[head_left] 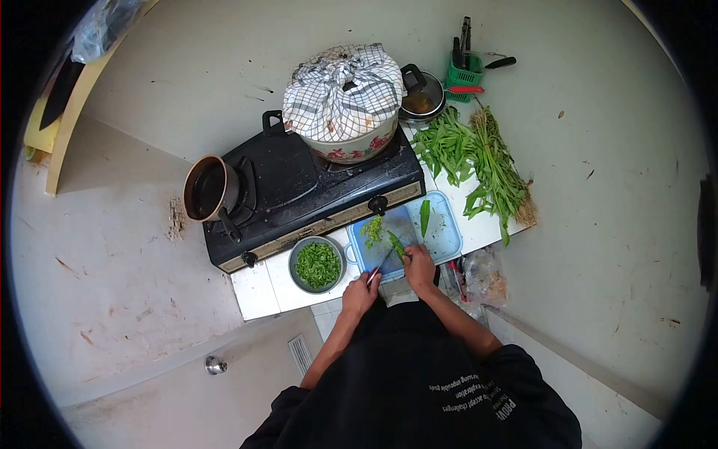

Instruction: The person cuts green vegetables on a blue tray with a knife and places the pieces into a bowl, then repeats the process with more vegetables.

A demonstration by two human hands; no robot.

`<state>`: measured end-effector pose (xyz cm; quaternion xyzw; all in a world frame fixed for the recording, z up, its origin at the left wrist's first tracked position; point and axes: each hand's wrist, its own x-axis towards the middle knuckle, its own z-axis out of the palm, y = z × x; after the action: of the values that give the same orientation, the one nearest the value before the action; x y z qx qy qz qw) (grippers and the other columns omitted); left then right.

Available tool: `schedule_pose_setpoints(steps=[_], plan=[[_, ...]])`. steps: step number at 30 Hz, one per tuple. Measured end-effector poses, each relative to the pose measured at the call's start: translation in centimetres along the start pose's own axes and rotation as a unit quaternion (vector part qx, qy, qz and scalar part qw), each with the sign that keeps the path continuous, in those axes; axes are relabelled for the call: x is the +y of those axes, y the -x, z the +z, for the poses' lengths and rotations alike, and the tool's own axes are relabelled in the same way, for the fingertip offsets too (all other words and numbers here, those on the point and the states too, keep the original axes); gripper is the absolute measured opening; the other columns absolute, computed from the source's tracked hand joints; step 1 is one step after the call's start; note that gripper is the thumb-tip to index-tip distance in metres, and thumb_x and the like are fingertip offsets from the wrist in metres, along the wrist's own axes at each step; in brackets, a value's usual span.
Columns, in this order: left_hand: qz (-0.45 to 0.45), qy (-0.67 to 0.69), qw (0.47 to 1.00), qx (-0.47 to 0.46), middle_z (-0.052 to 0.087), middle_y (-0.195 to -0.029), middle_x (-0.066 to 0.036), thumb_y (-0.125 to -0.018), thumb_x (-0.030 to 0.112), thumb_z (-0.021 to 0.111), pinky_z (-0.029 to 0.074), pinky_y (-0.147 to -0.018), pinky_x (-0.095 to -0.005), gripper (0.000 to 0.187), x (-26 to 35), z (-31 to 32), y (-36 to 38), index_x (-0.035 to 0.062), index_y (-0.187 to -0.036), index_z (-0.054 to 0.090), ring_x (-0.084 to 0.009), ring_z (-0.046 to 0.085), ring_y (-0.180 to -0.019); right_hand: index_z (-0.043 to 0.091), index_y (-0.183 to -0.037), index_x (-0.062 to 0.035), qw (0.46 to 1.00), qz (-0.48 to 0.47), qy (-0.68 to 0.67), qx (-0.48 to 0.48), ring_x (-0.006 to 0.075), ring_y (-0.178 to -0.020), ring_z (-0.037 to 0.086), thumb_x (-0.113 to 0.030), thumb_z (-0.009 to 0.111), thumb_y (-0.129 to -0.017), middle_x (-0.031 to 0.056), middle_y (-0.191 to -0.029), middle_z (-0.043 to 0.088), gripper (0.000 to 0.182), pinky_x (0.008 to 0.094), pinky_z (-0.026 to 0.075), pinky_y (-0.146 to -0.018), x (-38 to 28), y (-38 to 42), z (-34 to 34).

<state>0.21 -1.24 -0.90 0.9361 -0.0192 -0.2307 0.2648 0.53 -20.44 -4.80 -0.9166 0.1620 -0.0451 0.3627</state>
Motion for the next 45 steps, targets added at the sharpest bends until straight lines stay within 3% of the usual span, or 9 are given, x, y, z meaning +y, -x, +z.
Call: schedule_pose_setpoints(steps=[5, 10, 14, 26, 32, 35, 38, 41, 45], plan=[[0.005, 0.012, 1.000, 0.003, 0.068, -0.079, -0.026, -0.098, 0.050, 0.052, 0.053, -0.071, -0.0539, 0.048, -0.6, 0.1, 0.2, 0.0041, -0.103, 0.065, -0.0462, 0.067, -0.078, 0.065, -0.094, -0.0063, 0.999, 0.002, -0.039, 0.004, 0.0351, -0.089, 0.064, -0.005, 0.071, -0.081, 0.0112, -0.094, 0.062, 0.014, 0.0450, 0.053, -0.077, 0.7, 0.0, 1.1], [0.012, 0.025, 1.000, 0.007, 0.068, -0.078, -0.027, -0.098, 0.049, 0.053, 0.053, -0.071, -0.0539, 0.047, -0.9, 0.3, 0.5, 0.0037, -0.103, 0.065, -0.0465, 0.067, -0.077, 0.067, -0.095, -0.0052, 0.990, -0.127, 0.064, -0.016, 0.0329, -0.089, 0.063, -0.004, 0.062, -0.085, 0.0114, -0.094, 0.061, 0.011, 0.0455, 0.050, -0.079, 0.2, 0.3, 0.1], [0.033, 0.025, 0.998, 0.039, 0.066, -0.071, -0.024, -0.098, 0.047, 0.054, 0.052, -0.064, -0.0521, 0.047, -1.3, 0.6, 0.6, 0.0010, -0.093, 0.063, -0.0446, 0.067, -0.070, 0.069, -0.099, -0.0030, 0.966, -0.228, 0.123, -0.020, 0.0295, -0.093, 0.061, -0.005, 0.059, -0.086, 0.0108, -0.094, 0.059, 0.016, 0.0438, 0.047, -0.080, 0.6, 0.7, -0.4], [0.013, -0.016, 1.000, 0.015, 0.069, -0.077, -0.025, -0.098, 0.049, 0.053, 0.054, -0.068, -0.0540, 0.047, 0.2, -0.2, 0.5, 0.0041, -0.101, 0.065, -0.0455, 0.068, -0.075, 0.066, -0.104, 0.0019, 0.965, -0.248, 0.074, -0.050, 0.0305, -0.088, 0.057, -0.008, 0.058, -0.092, 0.0124, -0.092, 0.054, 0.017, 0.0416, 0.048, -0.080, 1.6, 1.3, -0.1], [0.013, -0.007, 0.999, 0.030, 0.068, -0.074, -0.025, -0.099, 0.049, 0.052, 0.053, -0.067, -0.0538, 0.047, -0.3, 0.8, 0.5, 0.0038, -0.099, 0.065, -0.0461, 0.068, -0.073, 0.066, -0.116, 0.0000, 0.946, -0.307, 0.104, -0.016, 0.0273, -0.095, 0.057, -0.004, 0.058, -0.086, 0.0106, -0.099, 0.056, 0.031, 0.0389, 0.049, -0.084, 3.3, 1.8, 0.1], [0.013, -0.008, 0.999, 0.031, 0.067, -0.074, -0.026, -0.099, 0.048, 0.052, 0.053, -0.067, -0.0544, 0.047, -0.5, 0.8, 0.5, 0.0034, -0.098, 0.065, -0.0464, 0.068, -0.074, 0.060, -0.125, -0.0018, 0.934, -0.334, 0.121, -0.044, 0.0256, -0.100, 0.057, -0.008, 0.060, -0.083, 0.0100, -0.106, 0.057, 0.042, 0.0384, 0.049, -0.083, 3.8, 2.1, -1.3], [0.014, -0.014, 0.999, 0.031, 0.068, -0.076, -0.027, -0.098, 0.049, 0.052, 0.053, -0.068, -0.0548, 0.047, -0.8, 1.2, 0.4, 0.0035, -0.100, 0.065, -0.0465, 0.068, -0.075, 0.060, -0.127, -0.0044, 0.923, -0.355, 0.148, -0.027, 0.0231, -0.098, 0.057, -0.011, 0.061, -0.081, 0.0070, -0.102, 0.059, 0.047, 0.0366, 0.047, -0.083, 3.6, 1.9, -1.9], [0.003, -0.009, 1.000, 0.016, 0.069, -0.080, -0.027, -0.098, 0.049, 0.053, 0.054, -0.072, -0.0549, 0.047, -0.6, 0.9, 0.4, 0.0041, -0.103, 0.066, -0.0466, 0.068, -0.079, 0.063, -0.125, -0.0052, 0.941, -0.280, 0.180, -0.064, 0.0248, -0.099, 0.060, -0.014, 0.064, -0.083, 0.0091, -0.097, 0.064, 0.043, 0.0389, 0.046, -0.085, 2.8, 1.8, -2.0], [0.006, 0.006, 1.000, 0.010, 0.068, -0.080, -0.027, -0.098, 0.049, 0.053, 0.054, -0.071, -0.0548, 0.047, -0.7, 0.9, 0.4, 0.0039, -0.101, 0.066, -0.0463, 0.068, -0.078, 0.068, -0.108, -0.0062, 0.972, -0.202, 0.116, -0.033, 0.0280, -0.088, 0.065, -0.021, 0.064, -0.090, 0.0113, -0.087, 0.069, 0.023, 0.0427, 0.046, -0.081, 1.5, 0.9, -1.5]])
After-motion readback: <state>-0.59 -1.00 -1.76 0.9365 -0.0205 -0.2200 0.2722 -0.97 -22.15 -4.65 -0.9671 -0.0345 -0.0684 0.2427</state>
